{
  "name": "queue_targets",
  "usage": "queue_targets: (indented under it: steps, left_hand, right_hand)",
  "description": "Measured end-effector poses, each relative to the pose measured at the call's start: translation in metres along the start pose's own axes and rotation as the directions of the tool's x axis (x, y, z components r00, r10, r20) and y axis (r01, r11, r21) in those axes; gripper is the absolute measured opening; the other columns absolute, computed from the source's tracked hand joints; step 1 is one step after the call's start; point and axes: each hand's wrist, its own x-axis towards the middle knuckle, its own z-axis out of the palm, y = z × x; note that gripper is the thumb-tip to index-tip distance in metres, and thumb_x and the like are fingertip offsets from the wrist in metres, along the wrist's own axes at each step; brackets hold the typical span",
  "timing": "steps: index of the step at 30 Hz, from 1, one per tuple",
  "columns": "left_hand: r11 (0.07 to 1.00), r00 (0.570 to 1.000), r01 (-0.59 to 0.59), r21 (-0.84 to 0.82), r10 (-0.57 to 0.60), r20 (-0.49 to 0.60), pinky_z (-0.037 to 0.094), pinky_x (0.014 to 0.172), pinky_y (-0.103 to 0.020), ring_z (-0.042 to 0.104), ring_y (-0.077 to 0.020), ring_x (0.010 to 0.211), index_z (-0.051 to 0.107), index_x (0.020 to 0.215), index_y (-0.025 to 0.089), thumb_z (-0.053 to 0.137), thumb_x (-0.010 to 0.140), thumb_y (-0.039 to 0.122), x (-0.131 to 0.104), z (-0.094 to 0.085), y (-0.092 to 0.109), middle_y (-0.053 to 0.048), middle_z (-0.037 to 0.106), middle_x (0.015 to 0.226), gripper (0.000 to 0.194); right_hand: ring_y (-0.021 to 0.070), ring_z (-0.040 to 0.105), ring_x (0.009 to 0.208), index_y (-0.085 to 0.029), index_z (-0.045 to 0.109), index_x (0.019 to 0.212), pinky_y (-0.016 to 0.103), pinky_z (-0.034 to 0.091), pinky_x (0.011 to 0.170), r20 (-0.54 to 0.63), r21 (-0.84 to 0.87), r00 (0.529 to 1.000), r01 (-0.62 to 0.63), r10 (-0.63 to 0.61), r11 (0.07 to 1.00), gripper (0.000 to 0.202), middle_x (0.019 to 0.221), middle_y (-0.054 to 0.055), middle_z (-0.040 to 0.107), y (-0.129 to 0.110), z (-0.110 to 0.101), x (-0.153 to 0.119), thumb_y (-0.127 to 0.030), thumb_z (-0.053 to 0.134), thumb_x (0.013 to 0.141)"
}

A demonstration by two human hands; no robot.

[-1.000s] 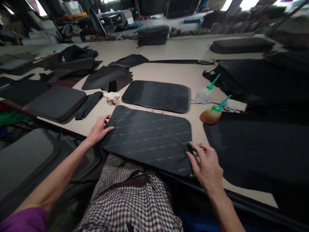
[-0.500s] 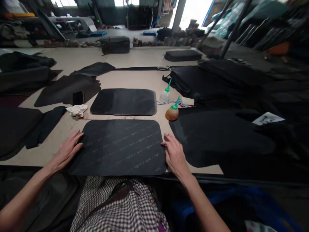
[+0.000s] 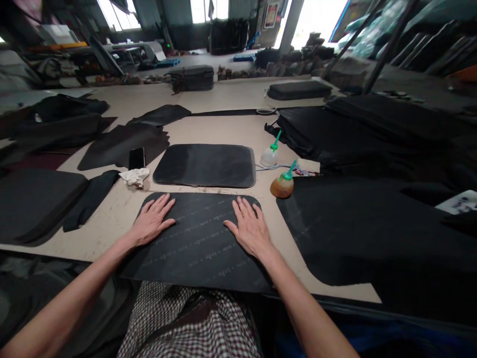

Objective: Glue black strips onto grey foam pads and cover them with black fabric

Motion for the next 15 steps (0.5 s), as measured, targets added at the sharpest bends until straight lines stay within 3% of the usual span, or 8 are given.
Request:
queue_targets:
  steps: [4,7,12,15]
  left_hand:
    - [0.989,0.989,0.146,0.019,-0.146,-0.01,0.023,0.123,-0.053,0.025,-0.0286,0.157,0.033,0.161,0.025,0.032,0.104,0.06,-0.014,-0.006,-0.033,-0.011,0.027,0.17,0.067]
    - [0.979,0.978,0.205,-0.006,-0.206,-0.033,0.029,0.119,-0.052,0.035,-0.0307,0.152,0.042,0.156,0.023,0.034,0.104,0.056,-0.016,-0.012,-0.058,-0.013,0.042,0.163,0.062]
    - [0.971,0.979,0.184,-0.153,-0.195,-0.056,0.037,0.112,-0.051,0.055,-0.0349,0.13,0.059,0.14,0.022,0.055,0.094,0.059,0.005,-0.024,-0.077,-0.016,0.063,0.14,0.06]
    - [0.929,0.968,0.233,-0.287,-0.25,-0.025,0.041,0.106,-0.05,0.058,-0.0364,0.122,0.065,0.13,0.022,0.072,0.08,0.057,0.02,-0.032,-0.079,-0.015,0.067,0.128,0.061]
  right_hand:
    - [0.0318,0.036,0.149,-0.014,0.039,0.157,0.055,0.029,0.118,-0.062,-0.006,0.994,-0.086,0.085,0.996,0.06,0.161,0.018,0.039,0.028,-0.005,-0.009,-0.048,0.032,0.108]
    - [0.034,0.045,0.142,-0.013,0.048,0.149,0.054,0.037,0.113,-0.054,0.016,0.992,-0.113,0.114,0.993,0.056,0.154,0.019,0.049,0.051,-0.009,-0.005,-0.046,0.035,0.106]
    - [0.0327,0.059,0.122,-0.02,0.058,0.137,0.045,0.052,0.096,0.054,0.153,0.994,-0.102,0.095,0.983,0.05,0.13,0.015,0.064,0.074,-0.021,0.021,-0.051,0.054,0.097]
    - [0.0319,0.06,0.12,-0.023,0.06,0.132,0.041,0.052,0.091,0.186,0.212,0.969,-0.199,0.16,0.957,0.054,0.126,0.013,0.065,0.081,-0.029,0.041,-0.05,0.068,0.087]
